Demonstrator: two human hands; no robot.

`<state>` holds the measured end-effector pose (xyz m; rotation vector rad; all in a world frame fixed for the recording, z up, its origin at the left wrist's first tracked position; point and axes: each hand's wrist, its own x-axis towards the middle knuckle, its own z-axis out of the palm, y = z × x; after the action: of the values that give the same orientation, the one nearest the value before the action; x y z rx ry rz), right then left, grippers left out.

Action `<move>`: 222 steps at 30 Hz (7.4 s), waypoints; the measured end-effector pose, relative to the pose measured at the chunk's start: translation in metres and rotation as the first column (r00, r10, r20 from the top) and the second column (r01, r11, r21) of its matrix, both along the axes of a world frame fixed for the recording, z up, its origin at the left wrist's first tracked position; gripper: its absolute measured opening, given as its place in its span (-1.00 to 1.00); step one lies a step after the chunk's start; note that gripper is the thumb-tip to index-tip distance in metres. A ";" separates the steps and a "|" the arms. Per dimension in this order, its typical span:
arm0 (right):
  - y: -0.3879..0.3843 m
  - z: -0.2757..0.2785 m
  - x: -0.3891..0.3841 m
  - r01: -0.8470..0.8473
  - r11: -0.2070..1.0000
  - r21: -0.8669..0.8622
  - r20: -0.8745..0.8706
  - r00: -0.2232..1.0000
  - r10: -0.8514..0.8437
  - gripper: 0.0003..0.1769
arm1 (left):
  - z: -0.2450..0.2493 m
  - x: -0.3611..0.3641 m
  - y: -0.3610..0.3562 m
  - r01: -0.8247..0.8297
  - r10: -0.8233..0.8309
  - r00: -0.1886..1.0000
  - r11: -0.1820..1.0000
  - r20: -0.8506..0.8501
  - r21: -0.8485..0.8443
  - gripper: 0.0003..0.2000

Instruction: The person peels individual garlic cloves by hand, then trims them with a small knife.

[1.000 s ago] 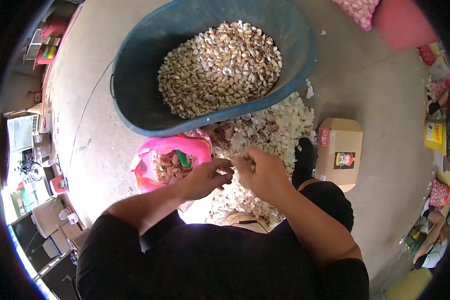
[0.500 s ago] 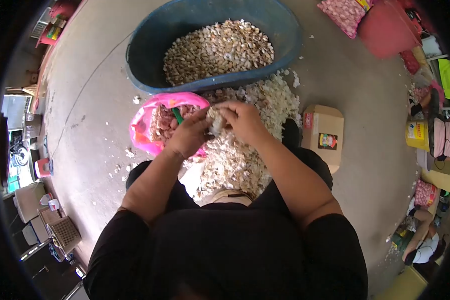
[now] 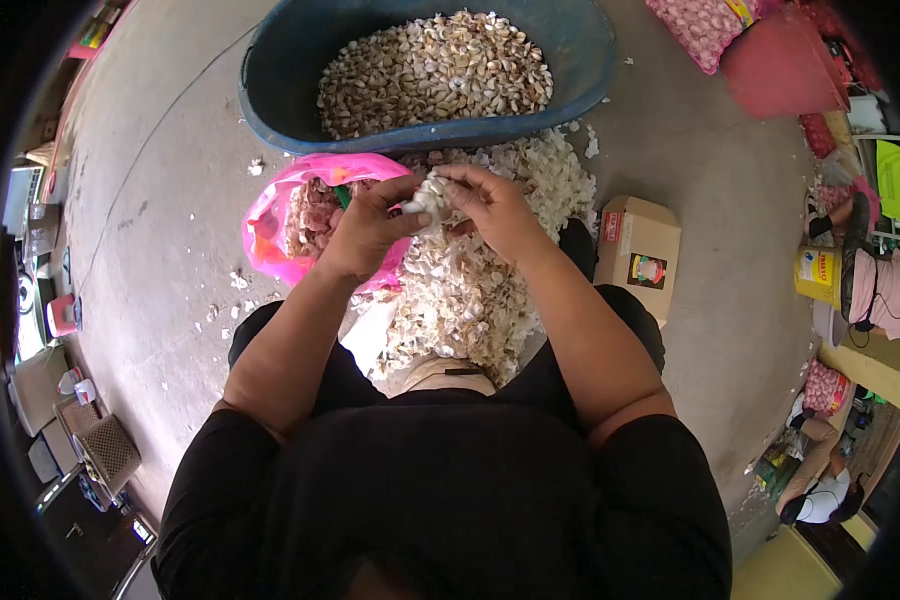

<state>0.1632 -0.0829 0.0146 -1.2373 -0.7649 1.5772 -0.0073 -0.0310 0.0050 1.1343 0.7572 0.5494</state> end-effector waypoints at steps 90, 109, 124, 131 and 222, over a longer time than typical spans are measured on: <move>-0.012 0.006 0.012 -0.362 0.912 0.195 0.747 0.657 0.101 -0.78 | 0.000 0.003 0.004 -0.117 0.192 0.977 0.850 0.095 -0.513 -0.75; 0.019 0.023 0.013 0.400 0.915 -0.044 -0.127 0.906 -0.403 -0.77 | 0.008 0.011 0.004 -0.151 0.142 0.988 0.793 -0.063 -0.590 -0.69; 0.006 -0.003 0.024 0.237 0.966 -0.103 -0.039 0.970 -0.242 -0.87 | 0.006 0.007 0.009 -0.020 0.071 0.983 0.957 0.167 -0.289 -0.53; 0.003 -0.022 0.011 -0.049 0.999 0.015 0.592 0.805 0.030 -0.62 | 0.009 0.013 0.005 -0.023 0.029 0.996 0.997 -0.079 0.073 -0.56; 0.003 0.011 0.037 -0.404 0.914 -0.033 0.498 0.786 0.365 -0.78 | 0.005 0.016 0.008 -0.204 0.191 0.973 0.974 -0.132 -0.099 -0.74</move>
<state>0.2003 -0.0798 0.0259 -1.5227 -1.4780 1.5341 0.0083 -0.0230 0.0098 1.0009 1.0028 0.6005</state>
